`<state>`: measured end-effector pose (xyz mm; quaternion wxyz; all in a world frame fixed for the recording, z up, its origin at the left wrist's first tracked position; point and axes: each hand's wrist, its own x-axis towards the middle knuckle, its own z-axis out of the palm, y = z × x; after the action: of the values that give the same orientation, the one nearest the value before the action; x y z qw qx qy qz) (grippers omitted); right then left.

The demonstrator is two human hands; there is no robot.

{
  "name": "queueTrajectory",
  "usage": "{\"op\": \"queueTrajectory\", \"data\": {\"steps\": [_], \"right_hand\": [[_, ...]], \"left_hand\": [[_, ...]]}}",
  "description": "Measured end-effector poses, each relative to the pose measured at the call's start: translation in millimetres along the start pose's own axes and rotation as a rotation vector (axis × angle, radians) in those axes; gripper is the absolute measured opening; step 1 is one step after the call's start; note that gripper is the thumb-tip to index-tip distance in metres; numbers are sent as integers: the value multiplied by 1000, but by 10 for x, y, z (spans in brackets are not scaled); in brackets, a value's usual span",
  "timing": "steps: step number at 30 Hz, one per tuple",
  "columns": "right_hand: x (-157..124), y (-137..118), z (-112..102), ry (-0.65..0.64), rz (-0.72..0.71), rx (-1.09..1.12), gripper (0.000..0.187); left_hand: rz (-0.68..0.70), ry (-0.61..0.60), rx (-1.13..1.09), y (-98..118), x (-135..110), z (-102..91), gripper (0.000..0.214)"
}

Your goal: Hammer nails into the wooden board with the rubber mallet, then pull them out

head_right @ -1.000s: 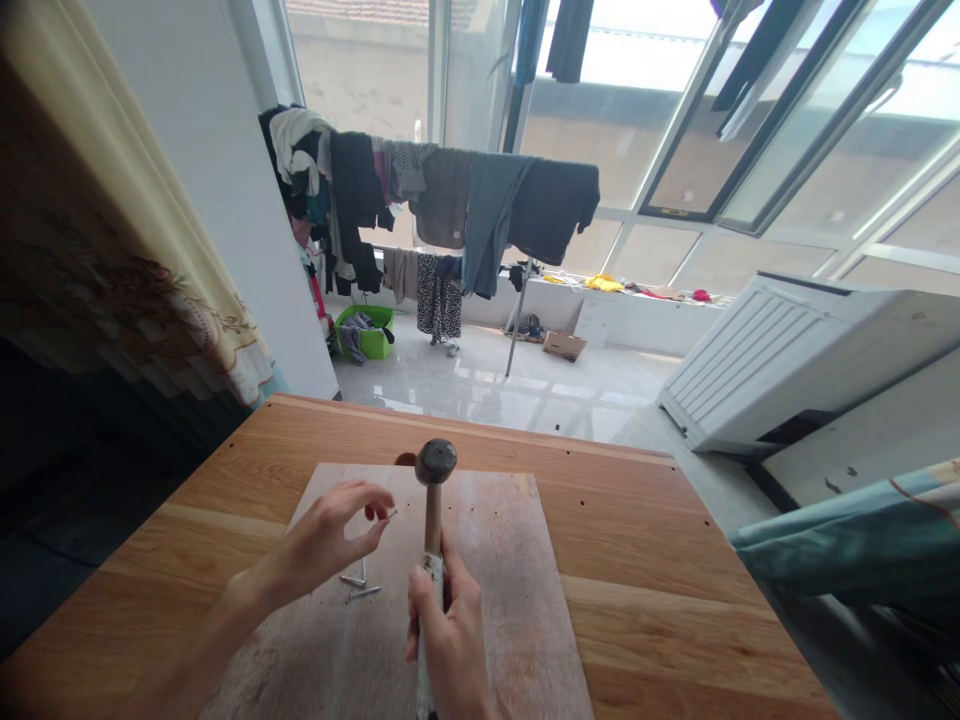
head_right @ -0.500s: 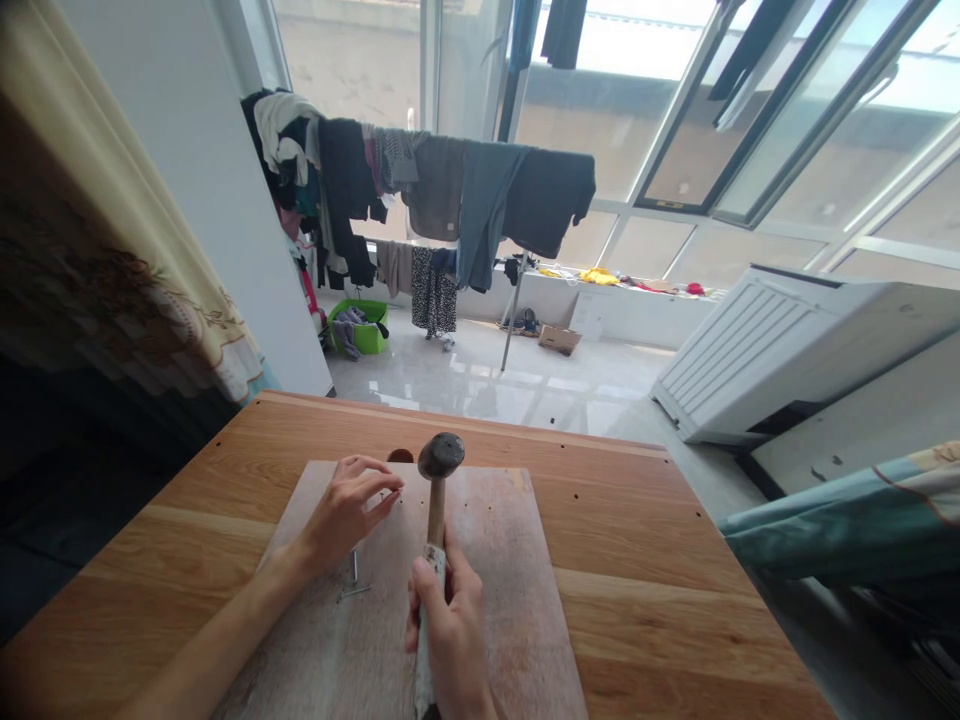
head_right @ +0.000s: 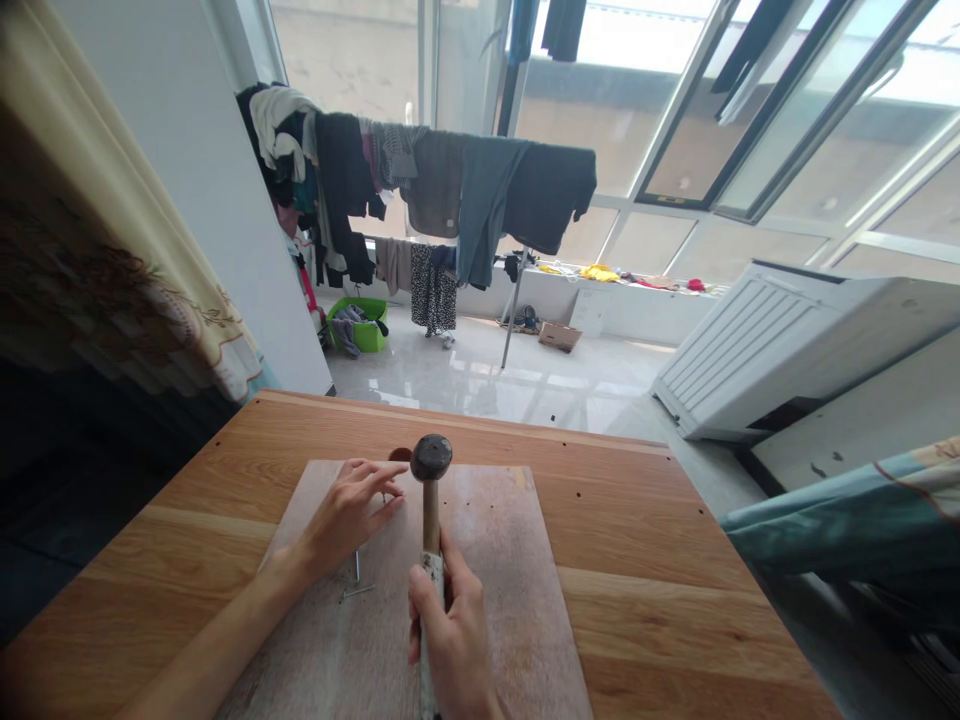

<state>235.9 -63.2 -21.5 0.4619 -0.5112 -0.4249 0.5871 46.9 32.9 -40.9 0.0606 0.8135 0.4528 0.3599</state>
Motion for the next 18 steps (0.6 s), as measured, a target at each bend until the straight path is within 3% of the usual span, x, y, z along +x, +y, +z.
{"op": "queueTrajectory", "data": {"steps": [14, 18], "right_hand": [[-116, 64, 139, -11, 29, -70, 70], [-127, 112, 150, -14, 12, -115, 67]], "left_hand": [[18, -9, -31, -24, -16, 33, 76], [-5, -30, 1, -8, -12, 21, 75]]}}
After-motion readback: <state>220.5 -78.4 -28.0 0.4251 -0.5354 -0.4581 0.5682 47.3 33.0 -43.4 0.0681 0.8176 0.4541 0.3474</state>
